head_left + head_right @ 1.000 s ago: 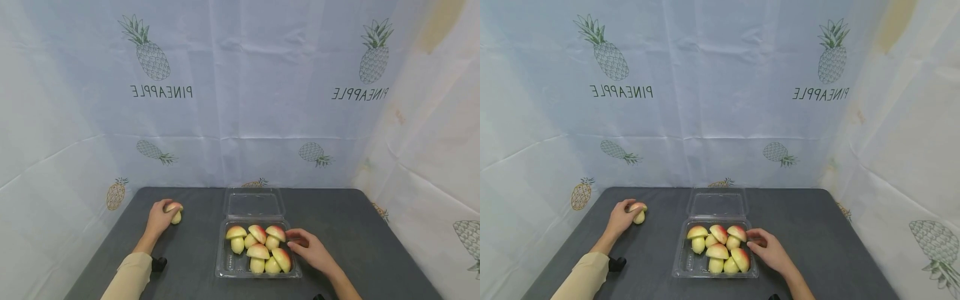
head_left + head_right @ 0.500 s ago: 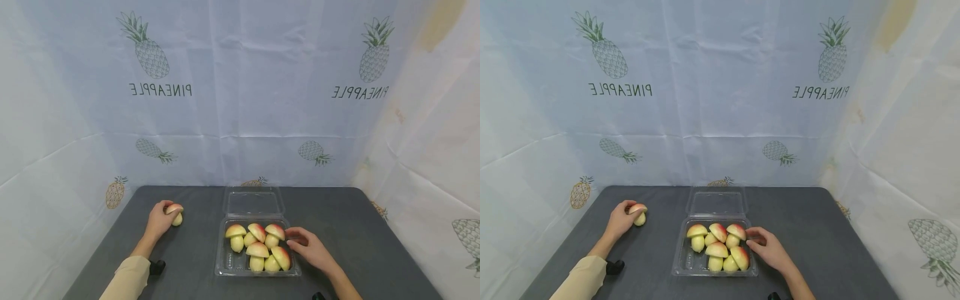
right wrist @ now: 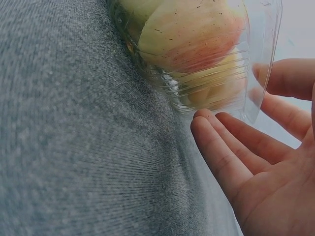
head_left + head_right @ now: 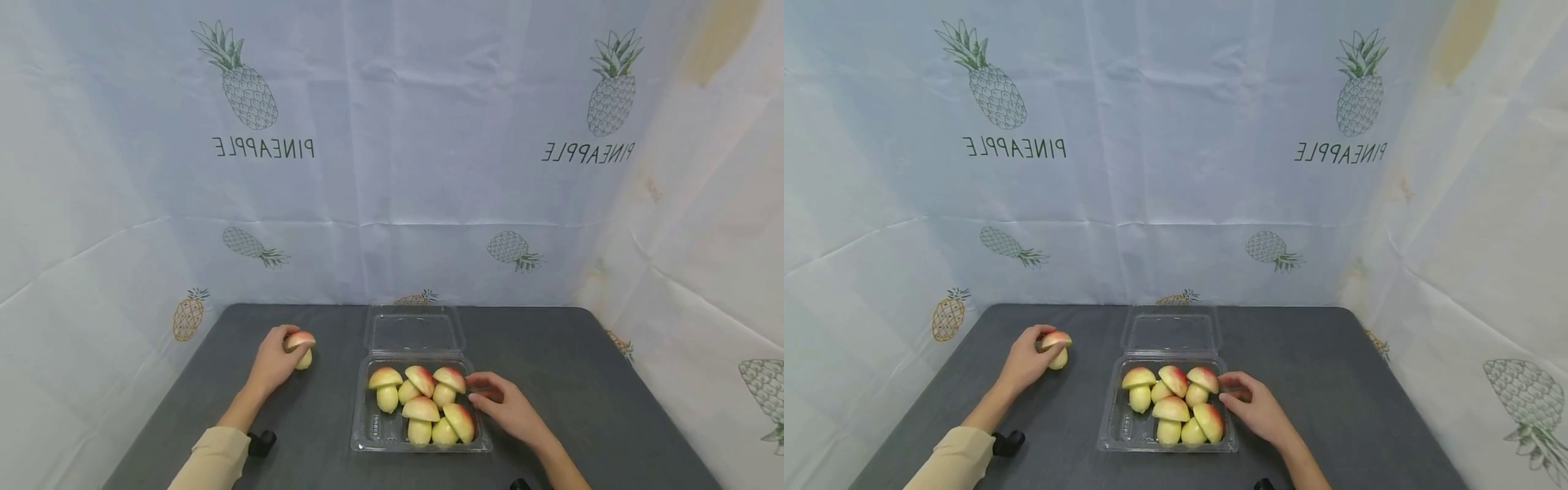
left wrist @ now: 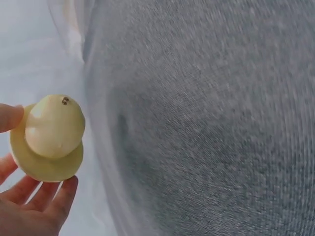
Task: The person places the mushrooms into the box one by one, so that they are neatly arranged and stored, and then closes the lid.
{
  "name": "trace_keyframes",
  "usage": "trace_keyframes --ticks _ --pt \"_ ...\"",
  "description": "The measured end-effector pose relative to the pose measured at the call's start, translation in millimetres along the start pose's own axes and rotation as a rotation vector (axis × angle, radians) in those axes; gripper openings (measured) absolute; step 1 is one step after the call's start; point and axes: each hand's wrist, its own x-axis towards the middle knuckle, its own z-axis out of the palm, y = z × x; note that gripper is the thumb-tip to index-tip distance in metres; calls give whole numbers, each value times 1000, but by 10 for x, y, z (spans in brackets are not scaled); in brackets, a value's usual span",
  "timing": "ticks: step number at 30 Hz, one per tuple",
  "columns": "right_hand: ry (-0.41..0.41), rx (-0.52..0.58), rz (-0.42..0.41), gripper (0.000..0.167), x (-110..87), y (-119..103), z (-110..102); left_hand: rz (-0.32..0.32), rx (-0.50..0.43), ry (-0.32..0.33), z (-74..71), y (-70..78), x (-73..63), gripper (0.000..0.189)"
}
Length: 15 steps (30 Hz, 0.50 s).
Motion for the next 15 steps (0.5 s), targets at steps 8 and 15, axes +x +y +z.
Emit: trace_keyframes --ticks 8,15 --pt "-6 7 -1 45 -1 8 6 49 -9 5 34 173 -56 51" --pt "-7 3 -1 45 3 -3 15 145 -10 18 94 332 -91 46"
